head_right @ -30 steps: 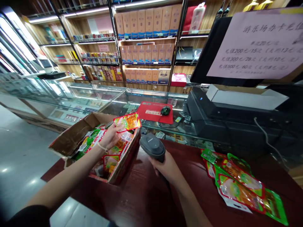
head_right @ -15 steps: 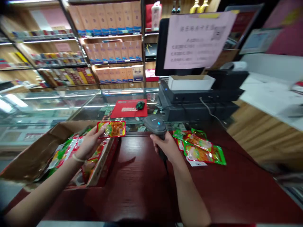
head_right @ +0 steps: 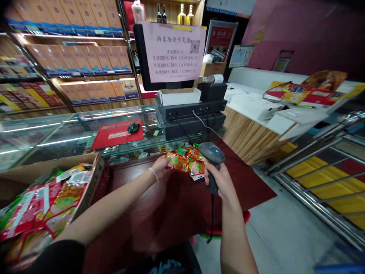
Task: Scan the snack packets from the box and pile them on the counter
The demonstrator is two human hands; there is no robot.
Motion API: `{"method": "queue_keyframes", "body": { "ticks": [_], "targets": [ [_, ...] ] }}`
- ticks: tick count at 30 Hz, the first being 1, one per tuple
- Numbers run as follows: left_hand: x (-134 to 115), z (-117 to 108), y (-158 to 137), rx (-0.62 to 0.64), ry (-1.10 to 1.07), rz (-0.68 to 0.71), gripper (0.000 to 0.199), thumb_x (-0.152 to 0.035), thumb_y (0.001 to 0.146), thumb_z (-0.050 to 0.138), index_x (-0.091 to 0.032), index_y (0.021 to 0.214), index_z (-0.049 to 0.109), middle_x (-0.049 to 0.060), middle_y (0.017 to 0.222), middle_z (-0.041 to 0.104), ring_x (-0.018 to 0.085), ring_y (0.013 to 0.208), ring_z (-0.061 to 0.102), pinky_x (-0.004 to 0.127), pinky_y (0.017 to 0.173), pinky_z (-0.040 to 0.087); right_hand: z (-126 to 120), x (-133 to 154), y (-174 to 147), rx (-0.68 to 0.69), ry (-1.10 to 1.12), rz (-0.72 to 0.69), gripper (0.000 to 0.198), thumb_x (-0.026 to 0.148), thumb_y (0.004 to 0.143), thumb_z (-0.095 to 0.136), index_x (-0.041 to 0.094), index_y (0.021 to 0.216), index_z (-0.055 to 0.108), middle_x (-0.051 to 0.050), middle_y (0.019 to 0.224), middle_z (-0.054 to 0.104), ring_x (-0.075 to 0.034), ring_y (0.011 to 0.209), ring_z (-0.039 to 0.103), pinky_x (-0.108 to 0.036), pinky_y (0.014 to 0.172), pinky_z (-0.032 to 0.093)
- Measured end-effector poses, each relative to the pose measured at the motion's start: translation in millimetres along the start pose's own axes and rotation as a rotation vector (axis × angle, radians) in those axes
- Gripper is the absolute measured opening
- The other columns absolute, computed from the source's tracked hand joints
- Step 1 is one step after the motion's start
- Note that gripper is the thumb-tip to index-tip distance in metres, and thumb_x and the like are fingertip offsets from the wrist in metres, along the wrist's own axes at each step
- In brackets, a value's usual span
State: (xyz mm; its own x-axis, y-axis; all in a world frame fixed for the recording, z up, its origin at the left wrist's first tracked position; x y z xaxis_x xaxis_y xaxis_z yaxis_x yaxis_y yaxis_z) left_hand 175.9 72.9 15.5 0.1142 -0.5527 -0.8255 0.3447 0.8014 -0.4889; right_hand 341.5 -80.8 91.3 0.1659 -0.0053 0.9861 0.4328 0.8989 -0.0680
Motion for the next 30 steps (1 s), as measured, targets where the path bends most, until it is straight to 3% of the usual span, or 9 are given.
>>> {"method": "queue_keyframes", "body": {
  "ticks": [3,6,11,17,20,23,27,30],
  "targets": [
    [19.2,28.7,13.5,0.031,0.0,0.031,0.014,-0.01,0.084,0.053,-0.013,0.094,0.062,0.008,0.083,0.07,0.014,0.068,0.065,0.027,0.066,0.053,-16.7,-0.7,-9.4,-0.019,-0.005,-0.002,0.033,0.043,0.078,0.074,0.019,0.071,0.051,0.004,0.055,0.054,-0.009,0.038,0.047,-0.021,0.036,0.04],
    [26.8,28.5,18.0,0.017,0.043,0.083,0.015,-0.008,0.078,0.06,-0.012,0.092,0.065,0.011,0.09,0.071,0.018,0.082,0.067,0.029,0.077,0.052,-23.3,-1.0,-14.3,-0.016,0.006,0.0,0.033,0.041,0.078,0.074,0.019,0.071,0.051,0.005,0.055,0.054,-0.009,0.038,0.048,-0.022,0.036,0.04],
    [11.4,-7.8,12.0,-0.071,0.102,0.2,0.033,-0.004,0.069,0.069,-0.014,0.1,0.066,0.013,0.107,0.069,0.021,0.11,0.061,0.029,0.095,0.045,-8.3,-6.1,-11.5,0.018,0.012,0.009,0.033,0.042,0.077,0.075,0.019,0.073,0.051,0.005,0.055,0.054,-0.009,0.039,0.048,-0.022,0.036,0.04],
    [-48.7,-53.8,-35.2,0.041,0.279,0.426,0.022,-0.018,0.078,0.065,-0.016,0.099,0.069,0.008,0.095,0.07,0.018,0.089,0.064,0.03,0.083,0.049,40.9,-11.5,-2.1,0.099,-0.013,0.07,0.037,0.045,0.071,0.078,0.021,0.077,0.051,0.006,0.055,0.054,-0.009,0.038,0.048,-0.022,0.035,0.039],
    [-83.7,-87.0,-75.6,0.093,0.385,0.578,0.021,-0.022,0.081,0.064,-0.017,0.1,0.07,0.007,0.096,0.07,0.018,0.089,0.064,0.029,0.082,0.049,71.8,-12.2,0.5,0.198,-0.025,0.064,0.034,0.044,0.073,0.076,0.021,0.075,0.052,0.005,0.055,0.055,-0.01,0.038,0.048,-0.022,0.035,0.04],
    [-110.8,-133.8,-114.8,0.057,0.447,0.663,0.023,-0.026,0.08,0.066,-0.017,0.101,0.07,0.007,0.101,0.07,0.019,0.093,0.065,0.03,0.086,0.049,106.2,-12.3,1.1,0.316,-0.055,0.051,0.034,0.046,0.074,0.075,0.02,0.07,0.053,0.003,0.054,0.054,-0.01,0.038,0.048,-0.023,0.035,0.04],
    [-131.0,-217.4,-149.9,-0.135,0.48,0.679,0.03,-0.035,0.079,0.066,-0.018,0.104,0.068,0.007,0.099,0.071,0.02,0.091,0.066,0.03,0.08,0.051,157.6,-13.8,-2.0,0.467,-0.076,0.068,0.035,0.048,0.074,0.074,0.02,0.067,0.053,0.003,0.053,0.054,-0.011,0.038,0.048,-0.024,0.036,0.041],
    [-136.6,-283.7,-165.6,-0.325,0.632,0.649,0.033,-0.039,0.078,0.066,-0.017,0.103,0.068,0.007,0.095,0.071,0.019,0.083,0.066,0.028,0.073,0.051,197.3,-16.9,-6.9,0.558,-0.077,0.077,0.037,0.048,0.073,0.074,0.021,0.067,0.05,0.004,0.052,0.053,-0.011,0.037,0.048,-0.024,0.036,0.04]
  ]
}}
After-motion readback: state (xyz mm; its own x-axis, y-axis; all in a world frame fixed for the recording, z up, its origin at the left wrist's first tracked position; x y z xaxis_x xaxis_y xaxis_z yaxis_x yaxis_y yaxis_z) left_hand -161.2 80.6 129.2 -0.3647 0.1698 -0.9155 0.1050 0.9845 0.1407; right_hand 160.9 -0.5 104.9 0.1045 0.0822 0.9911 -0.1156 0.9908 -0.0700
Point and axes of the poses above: each hand's wrist, its own y-axis towards the middle knuckle, its own z-axis out of the palm, x = y × z, the point moved 3 cm from there along y, towards the middle knuckle
